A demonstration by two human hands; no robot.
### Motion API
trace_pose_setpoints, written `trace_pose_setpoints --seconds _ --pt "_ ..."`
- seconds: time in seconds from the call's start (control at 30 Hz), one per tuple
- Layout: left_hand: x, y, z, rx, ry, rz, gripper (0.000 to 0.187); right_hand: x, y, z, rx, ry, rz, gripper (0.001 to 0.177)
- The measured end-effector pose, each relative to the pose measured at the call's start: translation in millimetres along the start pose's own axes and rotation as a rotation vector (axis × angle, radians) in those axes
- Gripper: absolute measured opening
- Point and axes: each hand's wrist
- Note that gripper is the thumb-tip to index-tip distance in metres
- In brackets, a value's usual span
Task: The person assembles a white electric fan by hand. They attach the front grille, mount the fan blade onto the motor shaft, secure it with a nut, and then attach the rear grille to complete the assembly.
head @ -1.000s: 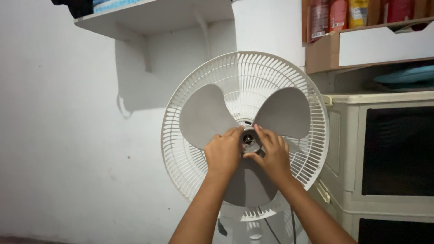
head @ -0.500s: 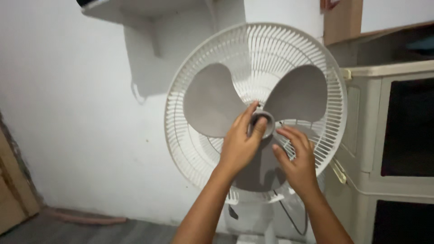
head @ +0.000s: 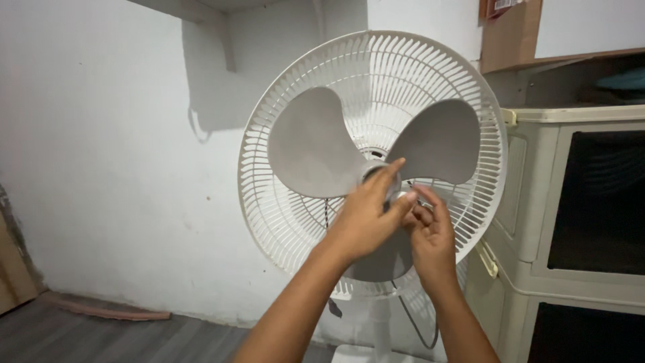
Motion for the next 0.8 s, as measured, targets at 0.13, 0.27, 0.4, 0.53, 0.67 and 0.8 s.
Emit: trace_pose_setpoints --seconds 0.13,0.27,0.4,0.53,0.67,0.8 --pt "-15 11 12 0.144 -0.243 0.822 0.076 0 1 7 0.058 -0.093 -0.106 0.038" --pt "-15 25 25 0.127 -0.235 0.876 0.091 4 2 32 -0.088 -0.002 -0.306 0.038" --pt "-10 38 28 0.028 -0.233 0.802 0.083 6 6 56 -0.320 0.256 -0.804 0.034" --pt "-8 41 30 0.027 -0.287 0.775 0.080 4 20 71 -0.375 0.411 -0.830 0.033" --pt "-7 44 33 0.020 -0.286 0.818 0.084 5 22 76 -0.334 0.466 -0.913 0.035" --pt "-2 47 35 0.045 -0.332 0.825 0.080 5 14 71 -0.394 0.441 -1.002 0.041"
Point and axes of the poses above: each hand's wrist, its own z-axis towards the middle knuckle, its own x-axis out of the palm, y = z × x, and after that the axes turned 9 degrees about z, right-handed
